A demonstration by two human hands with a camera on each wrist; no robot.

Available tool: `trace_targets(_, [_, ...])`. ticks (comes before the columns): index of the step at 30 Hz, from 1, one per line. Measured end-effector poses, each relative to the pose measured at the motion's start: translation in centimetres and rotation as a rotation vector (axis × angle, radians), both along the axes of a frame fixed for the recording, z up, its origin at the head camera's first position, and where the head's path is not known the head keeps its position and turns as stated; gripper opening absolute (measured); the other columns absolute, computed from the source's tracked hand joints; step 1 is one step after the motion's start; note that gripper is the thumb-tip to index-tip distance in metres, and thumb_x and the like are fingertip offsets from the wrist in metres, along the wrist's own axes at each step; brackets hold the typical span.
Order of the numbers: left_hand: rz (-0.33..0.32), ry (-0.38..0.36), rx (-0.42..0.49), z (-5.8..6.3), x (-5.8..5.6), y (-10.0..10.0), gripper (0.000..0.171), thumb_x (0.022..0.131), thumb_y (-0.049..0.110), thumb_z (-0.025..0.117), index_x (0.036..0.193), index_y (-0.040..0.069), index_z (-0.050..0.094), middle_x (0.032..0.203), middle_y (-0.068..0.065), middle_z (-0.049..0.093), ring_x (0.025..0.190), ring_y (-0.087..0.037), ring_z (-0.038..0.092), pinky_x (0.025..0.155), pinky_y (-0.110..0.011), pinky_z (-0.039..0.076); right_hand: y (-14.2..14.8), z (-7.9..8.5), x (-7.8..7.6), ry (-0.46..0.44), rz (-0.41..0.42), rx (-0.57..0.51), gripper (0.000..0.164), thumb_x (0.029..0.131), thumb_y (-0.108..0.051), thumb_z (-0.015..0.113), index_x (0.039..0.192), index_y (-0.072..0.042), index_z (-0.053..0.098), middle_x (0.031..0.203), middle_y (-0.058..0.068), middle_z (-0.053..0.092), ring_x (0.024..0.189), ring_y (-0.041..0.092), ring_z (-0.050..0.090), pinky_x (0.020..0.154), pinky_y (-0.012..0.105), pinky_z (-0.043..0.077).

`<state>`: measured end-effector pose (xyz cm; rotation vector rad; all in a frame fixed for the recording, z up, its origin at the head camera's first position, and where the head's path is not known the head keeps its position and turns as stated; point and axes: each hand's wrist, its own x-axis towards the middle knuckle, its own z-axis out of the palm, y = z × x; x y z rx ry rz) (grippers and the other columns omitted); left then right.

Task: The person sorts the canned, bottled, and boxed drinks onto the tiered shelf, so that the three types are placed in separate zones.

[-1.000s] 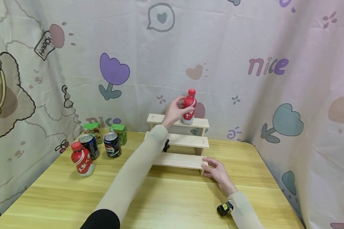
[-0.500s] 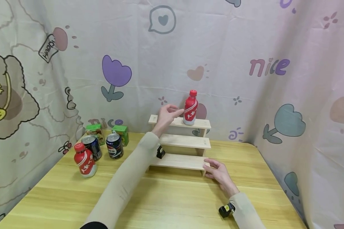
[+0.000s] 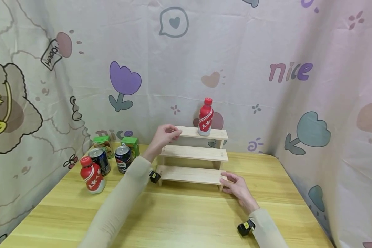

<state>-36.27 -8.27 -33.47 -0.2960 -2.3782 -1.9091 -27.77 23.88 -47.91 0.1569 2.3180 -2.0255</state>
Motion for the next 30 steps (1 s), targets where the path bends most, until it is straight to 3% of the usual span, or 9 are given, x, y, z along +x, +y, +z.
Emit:
trace_targets(5, [-0.040, -0.042, -0.046, -0.6, 1.6, -2.7, 0.031, 0.092, 0.035, 0.068, 0.106, 0.007, 0.066, 0.102, -0.014, 0.070, 0.096, -0.032, 0.067, 0.089, -0.052, 0.053, 0.1, 0.1, -0.1, -0.003, 0.006, 0.003, 0.045, 0.089, -0.012, 0.072, 0.131, -0.001, 0.059, 0.150, 0.023, 0.042, 0.099, 0.016, 0.066, 0.077, 0.033, 0.060])
trace_targets(8, [-0.064, -0.086, -0.032, -1.1, 2.5, -4.5, 0.037, 0.092, 0.038, 0.068, 0.111, 0.007, 0.065, 0.101, -0.010, 0.070, 0.091, -0.021, 0.067, 0.088, -0.047, 0.054, 0.1, 0.0, -0.1, -0.003, 0.006, 0.004, 0.046, 0.089, -0.013, 0.073, 0.131, -0.001, 0.059, 0.150, 0.022, 0.041, 0.101, 0.019, 0.066, 0.079, 0.034, 0.060])
trace_targets(13, [-0.076, -0.113, 0.006, -1.8, 4.0, -7.4, 0.046, 0.094, 0.039, 0.065, 0.120, 0.001, 0.059, 0.098, -0.002, 0.068, 0.092, -0.020, 0.066, 0.082, -0.033, 0.054, 0.2, 0.1, -0.1, -0.002, 0.007, 0.005, 0.046, 0.089, -0.014, 0.073, 0.131, -0.001, 0.059, 0.151, 0.021, 0.041, 0.114, 0.026, 0.061, 0.082, 0.037, 0.059])
trace_targets(22, [-0.074, -0.128, 0.071, -2.1, 6.9, -11.9, 0.028, 0.096, 0.040, 0.062, 0.110, 0.016, 0.061, 0.099, 0.000, 0.068, 0.090, -0.013, 0.068, 0.081, -0.028, 0.054, 0.1, 0.0, -0.2, -0.003, 0.013, 0.010, 0.046, 0.089, -0.015, 0.072, 0.131, -0.002, 0.059, 0.152, 0.021, 0.039, 0.122, 0.032, 0.057, 0.084, 0.038, 0.059])
trace_targets(30, [-0.074, -0.102, 0.150, -1.7, 9.1, -15.0, 0.021, 0.097, 0.032, 0.061, 0.109, 0.015, 0.062, 0.090, 0.006, 0.069, 0.086, -0.010, 0.067, 0.075, -0.024, 0.056, 0.2, 0.0, -0.1, -0.002, 0.015, 0.012, 0.047, 0.089, -0.017, 0.072, 0.132, -0.002, 0.058, 0.152, 0.021, 0.039, 0.131, 0.038, 0.049, 0.085, 0.037, 0.058])
